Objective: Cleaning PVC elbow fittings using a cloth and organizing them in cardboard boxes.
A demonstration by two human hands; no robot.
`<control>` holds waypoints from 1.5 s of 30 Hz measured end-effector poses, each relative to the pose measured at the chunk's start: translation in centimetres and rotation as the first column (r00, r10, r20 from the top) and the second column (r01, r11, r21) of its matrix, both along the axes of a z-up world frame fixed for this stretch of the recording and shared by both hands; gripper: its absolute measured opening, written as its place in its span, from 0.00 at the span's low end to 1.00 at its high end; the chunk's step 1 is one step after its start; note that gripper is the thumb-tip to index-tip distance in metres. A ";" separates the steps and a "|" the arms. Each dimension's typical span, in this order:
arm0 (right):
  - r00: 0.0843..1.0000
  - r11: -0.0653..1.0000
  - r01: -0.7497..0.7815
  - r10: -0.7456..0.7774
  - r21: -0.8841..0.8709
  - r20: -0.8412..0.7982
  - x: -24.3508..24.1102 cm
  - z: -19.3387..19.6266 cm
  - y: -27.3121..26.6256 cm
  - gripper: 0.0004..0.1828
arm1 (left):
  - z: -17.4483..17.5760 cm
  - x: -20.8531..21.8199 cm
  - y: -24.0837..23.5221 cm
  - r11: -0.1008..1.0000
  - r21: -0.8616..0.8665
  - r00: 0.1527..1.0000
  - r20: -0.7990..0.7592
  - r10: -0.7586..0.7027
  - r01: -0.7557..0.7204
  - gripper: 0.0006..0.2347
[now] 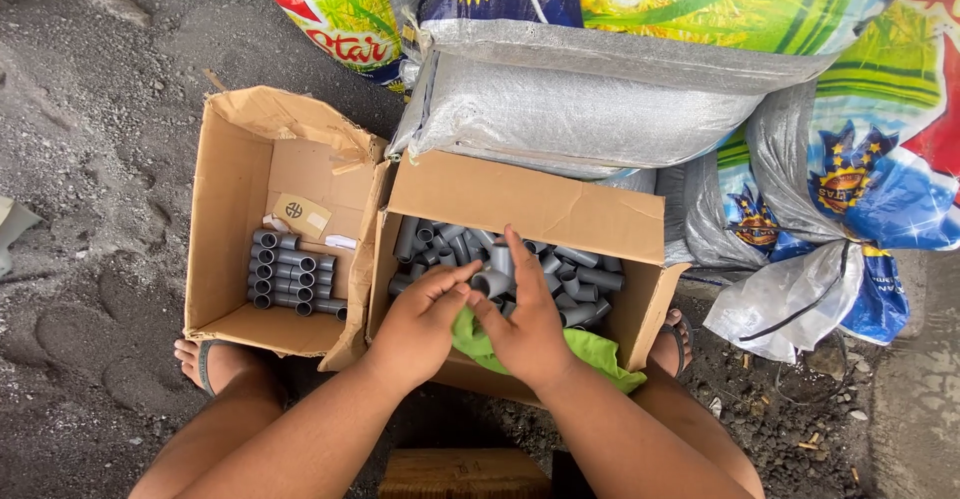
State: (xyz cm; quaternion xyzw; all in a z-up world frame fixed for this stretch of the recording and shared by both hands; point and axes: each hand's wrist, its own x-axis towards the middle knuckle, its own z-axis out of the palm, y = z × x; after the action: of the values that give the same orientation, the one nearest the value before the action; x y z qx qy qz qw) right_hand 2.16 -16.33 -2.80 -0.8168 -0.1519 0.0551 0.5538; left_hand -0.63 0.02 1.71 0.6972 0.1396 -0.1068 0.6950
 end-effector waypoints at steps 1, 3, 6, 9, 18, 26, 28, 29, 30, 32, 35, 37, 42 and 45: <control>1.000 1.000 0.003 -0.003 0.001 0.001 -0.1 0.2 0.0 0.46 | 0.1 0.1 0.0 1.000 0.001 1.000 0.001 -0.003 0.003 0.14; 0.997 0.997 -0.017 0.012 0.070 0.075 -0.2 0.7 0.2 0.39 | 0.3 0.4 0.2 0.998 -0.026 0.996 -0.072 0.051 -0.053 0.16; 0.983 0.992 -0.112 0.102 0.064 0.152 -1.7 -0.5 1.0 0.37 | 0.1 0.8 -0.1 0.991 0.031 0.988 -0.087 0.130 -0.128 0.11; 0.972 0.995 -0.095 0.093 -0.001 0.215 -1.8 -1.3 0.5 0.34 | 0.1 0.6 -0.3 0.980 -0.010 0.977 -0.081 0.199 -0.201 0.09; 0.957 0.997 -0.072 0.062 0.025 0.284 -3.0 -2.4 0.9 0.34 | 0.5 0.6 -0.8 0.955 -0.030 0.956 -0.025 0.293 -0.294 0.07; 0.995 0.988 -0.032 0.017 0.149 0.100 -1.3 0.4 0.9 0.31 | -1.0 0.2 -0.6 0.963 -0.002 0.963 0.003 0.270 -0.270 0.05; 0.996 0.981 -0.040 0.024 0.192 0.084 -1.9 0.8 1.2 0.31 | -1.3 0.4 -0.5 0.965 -0.012 0.965 0.003 0.263 -0.263 0.05; 0.991 0.989 -0.036 0.017 0.144 0.130 -2.5 1.1 1.5 0.31 | -1.6 0.4 -0.5 0.964 -0.010 0.962 -0.067 0.265 -0.266 0.06; 0.984 0.995 -0.029 0.012 0.096 0.177 -3.2 1.3 1.7 0.31 | -1.8 0.4 -0.4 0.963 -0.008 0.955 -0.136 0.264 -0.268 0.06; 0.983 0.996 -0.044 0.030 0.077 0.183 -2.6 0.9 1.4 0.31 | -1.3 0.4 -0.3 0.967 0.015 0.960 -0.118 0.254 -0.254 0.06; 0.999 0.975 -0.040 0.036 0.216 0.024 -1.7 -0.2 0.9 0.32 | -1.2 -0.1 -0.9 0.969 -0.006 0.967 -0.062 0.246 -0.247 0.06; 0.989 0.930 -0.001 0.056 0.368 -0.139 -0.8 -2.8 0.1 0.33 | -1.3 -0.4 -1.3 0.965 -0.047 0.966 -0.022 0.256 -0.257 0.07; 0.779 0.687 0.333 0.186 0.646 -0.600 -0.6 -4.0 1.0 0.36 | -2.5 -0.9 -1.7 0.970 0.196 0.904 0.424 0.052 -0.148 0.06; 0.696 0.663 0.380 0.254 0.645 -0.672 -0.5 -6.3 0.1 0.35 | -2.1 -0.2 -0.9 0.908 0.362 0.750 0.655 -0.086 -0.212 0.08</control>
State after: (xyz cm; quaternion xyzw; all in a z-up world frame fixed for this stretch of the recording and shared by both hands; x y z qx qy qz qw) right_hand 1.62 -16.21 -9.06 -0.4321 0.0982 0.2794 0.8518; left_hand -0.84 -0.88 -0.35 0.8154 -0.0703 0.2014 0.5381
